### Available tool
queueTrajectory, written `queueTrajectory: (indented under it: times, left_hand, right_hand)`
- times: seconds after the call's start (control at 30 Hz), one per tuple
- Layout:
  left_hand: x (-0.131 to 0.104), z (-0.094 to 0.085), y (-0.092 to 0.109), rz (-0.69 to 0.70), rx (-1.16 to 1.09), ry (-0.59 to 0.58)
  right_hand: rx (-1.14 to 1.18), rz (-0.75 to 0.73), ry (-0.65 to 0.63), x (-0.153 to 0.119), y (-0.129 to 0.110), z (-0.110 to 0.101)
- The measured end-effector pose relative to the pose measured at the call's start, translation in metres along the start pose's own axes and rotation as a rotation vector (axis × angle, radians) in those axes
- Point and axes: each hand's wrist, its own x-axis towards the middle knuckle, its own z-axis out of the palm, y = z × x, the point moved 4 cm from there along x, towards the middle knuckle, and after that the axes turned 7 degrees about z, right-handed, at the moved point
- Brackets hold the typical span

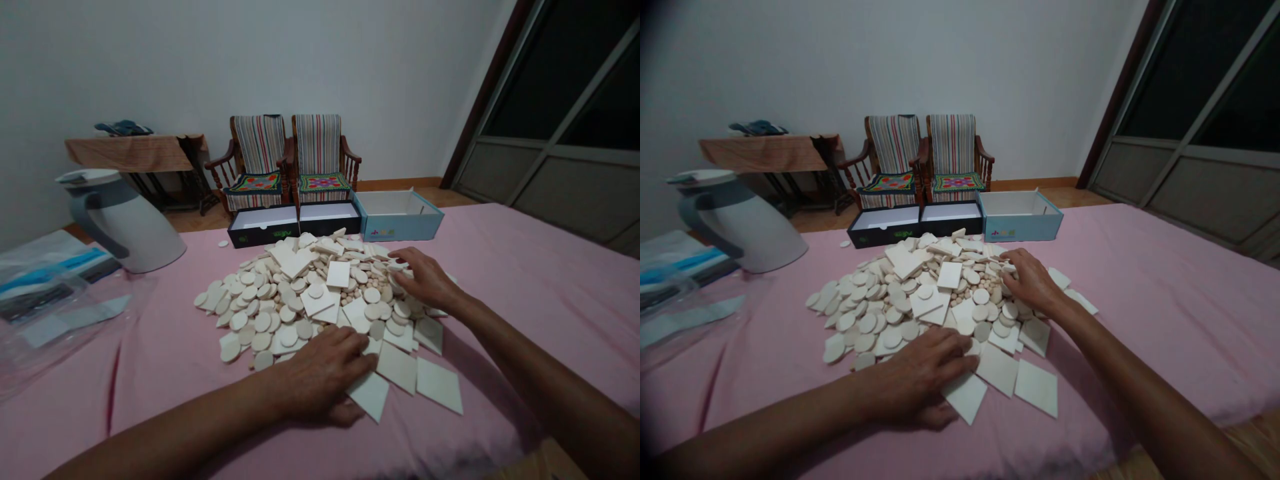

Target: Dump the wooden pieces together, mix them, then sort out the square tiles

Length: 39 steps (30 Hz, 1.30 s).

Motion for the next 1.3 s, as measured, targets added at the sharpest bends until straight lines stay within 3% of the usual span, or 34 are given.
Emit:
queueTrajectory:
  times: [0.13,0.23,0.33,0.47,0.73,0.93,1.17,1.3]
  left_hand:
    - [0.006,-0.002,0.004,0.082,0.106,-0.010]
    - [0.008,-0.001,0.008,0.142,0.174,-0.023]
    - [0.009,0.000,0.009,0.175,0.218,-0.020]
    - [0.012,0.000,0.006,0.213,0.280,0.053]
    - [0.022,0.008,-0.014,0.061,0.248,0.110]
    - [0.025,0.009,-0.016,0.067,0.280,0.124]
    - [0.021,0.008,-0.018,0.081,0.348,0.109]
    - [0.023,0.007,-0.027,0.012,0.312,0.117]
  right_hand:
    - [-0.027,-0.006,-0.117,-0.014,-0.007,0.003]
    - [-0.143,-0.041,-0.274,-0.030,-0.018,0.007]
    - [-0.241,-0.075,-0.351,-0.040,-0.027,0.013]
    - [-0.245,-0.146,-0.337,-0.031,-0.034,0.025]
    - [-0.232,-0.206,-0.339,-0.010,-0.038,0.044]
    - [-0.136,-0.159,-0.328,-0.010,-0.034,0.040]
    - [-0.154,-0.055,-0.299,-0.008,-0.029,0.050]
    - [-0.170,0.025,-0.269,-0.004,-0.028,0.051]
